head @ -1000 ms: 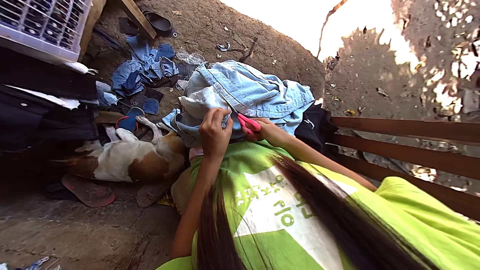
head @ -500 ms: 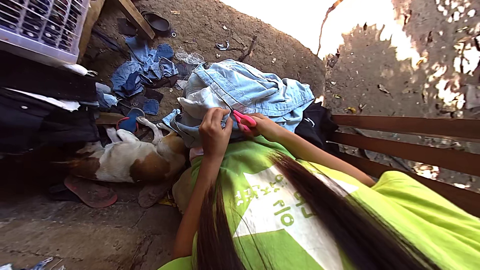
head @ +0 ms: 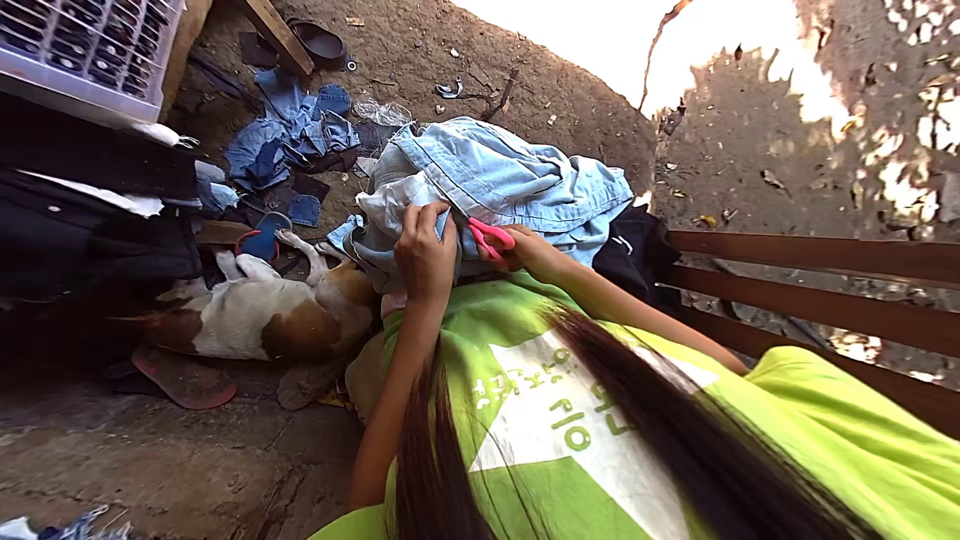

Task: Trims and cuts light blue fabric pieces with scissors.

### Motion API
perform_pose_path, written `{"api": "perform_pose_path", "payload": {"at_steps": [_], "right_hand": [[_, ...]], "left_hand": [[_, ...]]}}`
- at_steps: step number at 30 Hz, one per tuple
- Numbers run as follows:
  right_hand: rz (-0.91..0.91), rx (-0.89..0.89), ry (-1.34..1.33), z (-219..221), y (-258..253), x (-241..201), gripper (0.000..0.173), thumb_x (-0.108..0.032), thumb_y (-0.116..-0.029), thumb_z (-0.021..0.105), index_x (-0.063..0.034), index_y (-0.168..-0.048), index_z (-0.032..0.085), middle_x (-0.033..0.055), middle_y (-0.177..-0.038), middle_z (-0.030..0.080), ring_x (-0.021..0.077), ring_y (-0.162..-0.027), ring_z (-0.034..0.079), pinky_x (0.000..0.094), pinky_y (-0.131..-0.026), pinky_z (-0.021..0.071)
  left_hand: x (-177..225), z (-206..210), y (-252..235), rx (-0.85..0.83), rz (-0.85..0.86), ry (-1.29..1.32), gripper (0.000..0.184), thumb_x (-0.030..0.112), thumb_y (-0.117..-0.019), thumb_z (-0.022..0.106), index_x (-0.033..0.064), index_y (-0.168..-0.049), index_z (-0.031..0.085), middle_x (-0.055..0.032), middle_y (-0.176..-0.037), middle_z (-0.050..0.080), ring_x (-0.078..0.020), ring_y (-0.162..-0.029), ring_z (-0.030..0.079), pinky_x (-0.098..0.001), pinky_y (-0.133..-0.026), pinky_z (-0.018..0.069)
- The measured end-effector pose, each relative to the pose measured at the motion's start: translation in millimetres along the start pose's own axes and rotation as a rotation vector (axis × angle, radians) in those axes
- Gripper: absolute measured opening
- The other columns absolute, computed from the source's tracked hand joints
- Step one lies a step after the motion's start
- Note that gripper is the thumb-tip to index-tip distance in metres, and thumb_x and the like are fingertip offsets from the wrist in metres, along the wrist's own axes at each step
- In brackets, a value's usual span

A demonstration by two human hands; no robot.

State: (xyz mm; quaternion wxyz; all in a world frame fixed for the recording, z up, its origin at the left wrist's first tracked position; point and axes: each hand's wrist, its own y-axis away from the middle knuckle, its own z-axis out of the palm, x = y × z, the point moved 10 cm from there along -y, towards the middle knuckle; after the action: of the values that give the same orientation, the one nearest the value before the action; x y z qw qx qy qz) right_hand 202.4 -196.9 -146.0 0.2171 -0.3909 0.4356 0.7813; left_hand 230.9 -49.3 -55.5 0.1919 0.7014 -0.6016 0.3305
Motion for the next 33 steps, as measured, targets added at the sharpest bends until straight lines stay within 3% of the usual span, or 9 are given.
{"api": "perform_pose_path", "payload": {"at_steps": [3, 7, 12, 19, 22, 28, 31, 33], "right_hand": [[-0.026, 0.02, 0.063, 10, -1, -18, 0.037, -0.029, -0.104, 0.036, -0.0171, -0.078, 0.059, -0.0099, -0.059, 0.051, -0.0037, -0.048, 0.042, 0.014, -0.045, 0.0334], [-0.055, -0.009, 0.05, 15, 2, -24, 0.035, -0.02, -0.1035, 0.036, -0.0161, -0.077, 0.059, -0.0104, -0.062, 0.051, -0.0036, -0.051, 0.043, 0.0138, -0.048, 0.0345], [0.003, 0.003, 0.1, 13, -3, -17, 0.033, -0.022, -0.1042, 0.037, -0.0136, -0.084, 0.061, -0.0089, -0.062, 0.053, -0.0027, -0.05, 0.045, 0.0143, -0.047, 0.0366], [-0.079, -0.016, 0.085, 18, 2, -24, 0.032, -0.023, -0.1014, 0.041, -0.0146, -0.078, 0.061, -0.0079, -0.061, 0.051, -0.002, -0.05, 0.043, 0.0143, -0.046, 0.035], [-0.015, -0.043, 0.081, 20, -2, -23, 0.032, -0.019, -0.1044, 0.037, -0.0124, -0.084, 0.061, -0.0083, -0.064, 0.054, -0.0022, -0.053, 0.047, 0.0145, -0.05, 0.0385], [-0.031, 0.006, 0.109, 14, -3, -22, 0.034, -0.027, -0.1035, 0.04, -0.0156, -0.078, 0.06, -0.0071, -0.062, 0.051, -0.001, -0.05, 0.042, 0.0154, -0.047, 0.0348], [-0.022, -0.039, 0.057, 14, -4, -22, 0.035, -0.027, -0.1037, 0.041, -0.0171, -0.076, 0.06, -0.0092, -0.061, 0.052, -0.0028, -0.049, 0.042, 0.0142, -0.046, 0.0339], [0.015, -0.093, 0.013, 11, -8, -15, 0.038, -0.036, -0.1044, 0.042, -0.0184, -0.077, 0.062, -0.0109, -0.059, 0.052, -0.004, -0.047, 0.042, 0.014, -0.044, 0.032]], "left_hand": [[0, -4, 1, 0.029, 0.024, 0.009, 0.013, 0.006, -0.0925, 0.069, -0.0009, -0.101, 0.076, -0.0188, -0.092, 0.068, -0.0287, -0.078, 0.068, -0.0382, -0.068, 0.0554], [-1, -6, 2, 0.039, 0.034, 0.023, 0.013, 0.005, -0.0913, 0.07, -0.0012, -0.101, 0.076, -0.0186, -0.091, 0.068, -0.0276, -0.079, 0.068, -0.0369, -0.069, 0.055], [3, -6, 6, -0.006, 0.068, 0.017, 0.013, 0.005, -0.094, 0.068, -0.001, -0.104, 0.074, -0.0184, -0.095, 0.066, -0.0288, -0.08, 0.067, -0.0387, -0.068, 0.055], [2, -8, 8, -0.016, 0.078, 0.035, 0.014, 0.004, -0.0943, 0.068, -0.0015, -0.106, 0.073, -0.019, -0.099, 0.066, -0.0291, -0.083, 0.067, -0.0397, -0.069, 0.0556], [3, -7, 8, -0.005, 0.095, 0.048, 0.014, 0.003, -0.0937, 0.068, -0.0024, -0.105, 0.073, -0.0195, -0.098, 0.067, -0.0296, -0.083, 0.068, -0.04, -0.069, 0.0557], [-3, -6, 6, 0.057, 0.077, 0.074, 0.013, 0.002, -0.0899, 0.07, -0.0026, -0.101, 0.076, -0.019, -0.093, 0.07, -0.0277, -0.081, 0.07, -0.0367, -0.071, 0.0563], [-5, -5, 7, 0.051, 0.071, 0.089, 0.013, 0.002, -0.09, 0.07, -0.0029, -0.101, 0.076, -0.0197, -0.095, 0.071, -0.0278, -0.082, 0.071, -0.0376, -0.072, 0.057], [-9, -5, 8, 0.052, 0.056, 0.103, 0.013, 0.004, -0.0912, 0.07, -0.0016, -0.102, 0.075, -0.0186, -0.095, 0.07, -0.0262, -0.083, 0.07, -0.0371, -0.072, 0.0566]]}}
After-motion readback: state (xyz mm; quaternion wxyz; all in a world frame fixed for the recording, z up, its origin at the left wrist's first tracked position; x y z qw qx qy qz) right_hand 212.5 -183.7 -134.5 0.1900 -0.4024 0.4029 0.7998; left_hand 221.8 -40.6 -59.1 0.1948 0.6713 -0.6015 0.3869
